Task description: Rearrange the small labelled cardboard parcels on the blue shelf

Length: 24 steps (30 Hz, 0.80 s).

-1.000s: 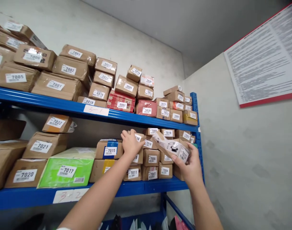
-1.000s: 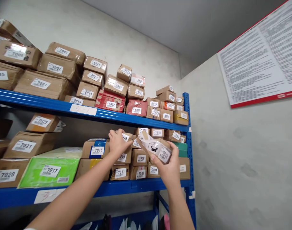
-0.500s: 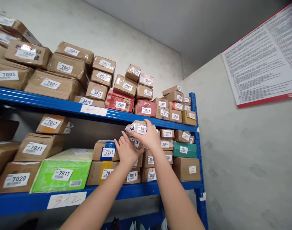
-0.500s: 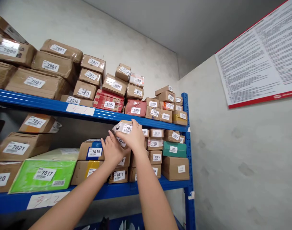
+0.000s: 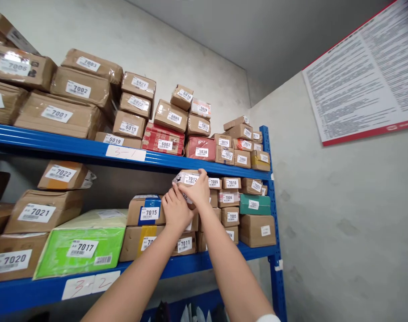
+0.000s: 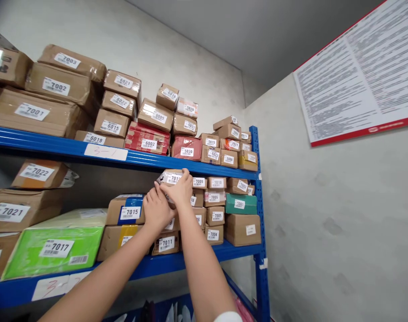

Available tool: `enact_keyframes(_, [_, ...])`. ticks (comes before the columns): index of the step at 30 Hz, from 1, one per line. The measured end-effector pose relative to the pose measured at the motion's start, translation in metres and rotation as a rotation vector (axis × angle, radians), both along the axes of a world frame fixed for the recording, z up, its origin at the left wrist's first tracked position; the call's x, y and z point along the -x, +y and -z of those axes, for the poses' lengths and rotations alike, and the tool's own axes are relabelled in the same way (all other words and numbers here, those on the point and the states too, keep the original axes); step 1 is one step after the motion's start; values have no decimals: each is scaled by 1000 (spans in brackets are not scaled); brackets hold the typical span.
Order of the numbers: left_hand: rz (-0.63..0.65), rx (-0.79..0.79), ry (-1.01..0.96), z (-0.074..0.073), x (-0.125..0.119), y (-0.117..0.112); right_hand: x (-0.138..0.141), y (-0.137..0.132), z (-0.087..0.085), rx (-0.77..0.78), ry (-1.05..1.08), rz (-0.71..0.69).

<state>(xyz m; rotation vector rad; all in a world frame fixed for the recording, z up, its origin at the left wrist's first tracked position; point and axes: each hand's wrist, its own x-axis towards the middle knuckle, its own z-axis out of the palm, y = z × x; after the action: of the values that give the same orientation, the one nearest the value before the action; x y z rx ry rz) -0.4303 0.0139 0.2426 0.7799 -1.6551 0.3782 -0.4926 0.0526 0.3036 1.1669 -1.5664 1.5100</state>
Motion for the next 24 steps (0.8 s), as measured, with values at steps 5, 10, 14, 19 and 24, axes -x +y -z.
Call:
enact_keyframes(5, [14,-44,-47,-2,-2,3,0,4,-2,-26,38,44])
enact_keyframes(10, [53,24,-126,3,-23,0,-2,8,3,-5,99,101])
enact_keyframes(14, [28,147,-96,10,-92,-14,-12,11,26,195,300,113])
enact_keyframes(19, [-72,223,-85,47,-194,-58,-49,-2,68,36,772,-126])
enact_keyframes(24, [-204,199,-317,93,-250,-90,-75,-33,81,-345,800,-59])
